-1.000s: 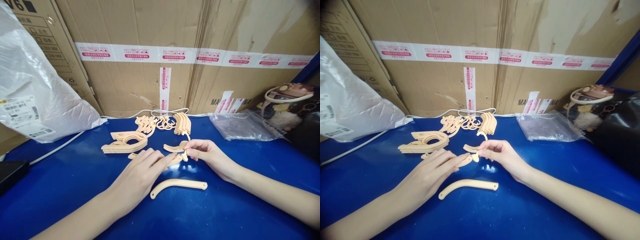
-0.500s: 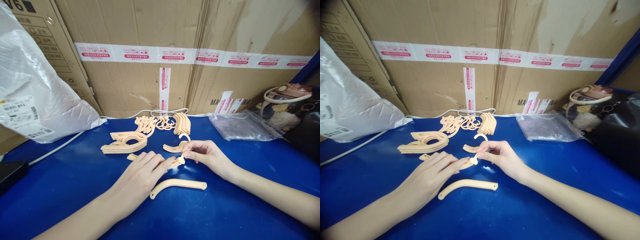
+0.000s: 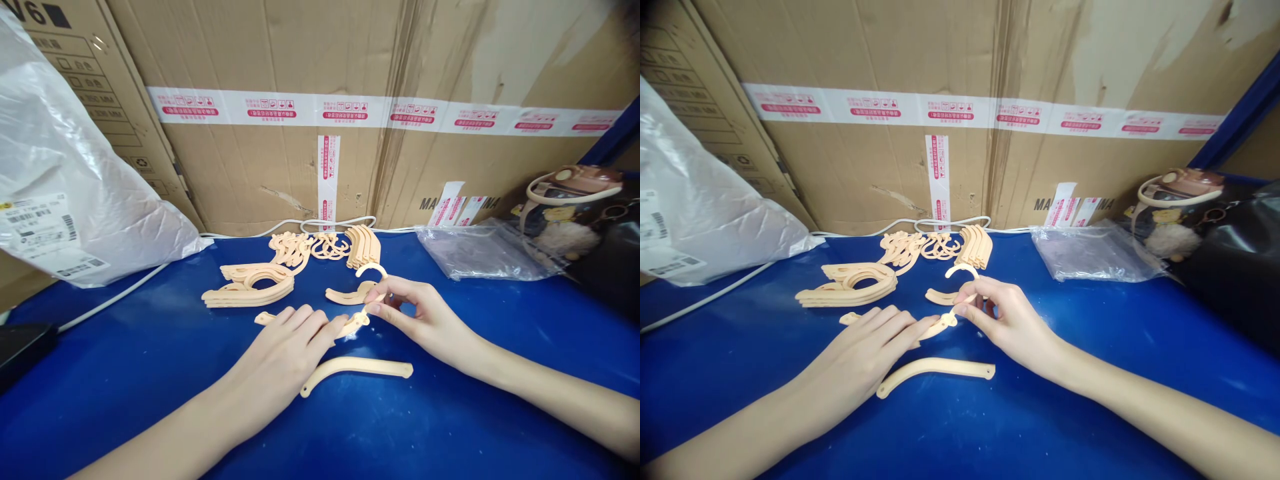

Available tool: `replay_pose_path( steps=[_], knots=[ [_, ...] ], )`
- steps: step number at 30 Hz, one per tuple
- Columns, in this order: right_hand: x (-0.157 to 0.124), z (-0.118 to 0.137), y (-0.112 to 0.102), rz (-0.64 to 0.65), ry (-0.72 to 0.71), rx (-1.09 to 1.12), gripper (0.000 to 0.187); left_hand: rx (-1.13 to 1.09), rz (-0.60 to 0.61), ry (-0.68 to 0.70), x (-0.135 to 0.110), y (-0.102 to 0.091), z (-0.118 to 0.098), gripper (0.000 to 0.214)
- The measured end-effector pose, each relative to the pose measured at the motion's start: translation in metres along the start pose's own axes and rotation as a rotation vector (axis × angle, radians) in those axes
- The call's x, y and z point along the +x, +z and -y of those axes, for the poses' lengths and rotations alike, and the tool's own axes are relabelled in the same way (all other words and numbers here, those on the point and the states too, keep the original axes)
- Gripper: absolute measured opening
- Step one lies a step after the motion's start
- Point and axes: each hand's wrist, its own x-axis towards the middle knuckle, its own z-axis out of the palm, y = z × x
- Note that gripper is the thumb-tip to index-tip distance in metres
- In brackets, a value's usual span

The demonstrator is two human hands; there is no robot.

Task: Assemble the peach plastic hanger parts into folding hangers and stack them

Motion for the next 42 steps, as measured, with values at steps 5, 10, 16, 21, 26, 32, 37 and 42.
replay_pose_path(
  steps=[5,10,16,21,26,32,37,42],
  knots=[
    [-0.0002,0.0016,0.0002,0.006,-0.02,-0.035,0.014,0.036,0.043,-0.005,0.0014,-0.001,-0.0015,0.059],
    [0.0,0.0039,-0.0001,0.015,-0.005,-0.051,0.013,-0.003,0.071,-0.028,0.0009,-0.0001,-0.0017,0.068],
    [-0.001,0.004,-0.0003,0.026,0.005,-0.037,0.01,-0.014,0.061,-0.021,0.0012,0.0018,-0.001,0.069],
    [-0.0018,0.0023,0.002,0.031,0.018,-0.038,0.013,-0.033,0.063,-0.032,-0.0003,0.0036,-0.001,0.073],
    [-0.002,0.0019,0.0036,0.032,0.03,-0.018,0.014,-0.035,0.047,-0.04,-0.0011,0.0058,-0.0007,0.076],
    [-0.003,0.0022,0.0053,0.021,0.048,-0.011,0.014,-0.053,0.078,-0.065,-0.0017,0.0054,-0.001,0.073],
    [-0.0039,0.0042,0.0053,0.017,0.049,-0.013,0.015,-0.065,0.077,-0.072,-0.0028,0.0063,-0.0017,0.074],
    [-0.0035,0.0035,0.0072,0.01,0.05,0.005,0.016,-0.063,0.068,-0.082,-0.0036,0.0081,-0.0012,0.076]
  ],
)
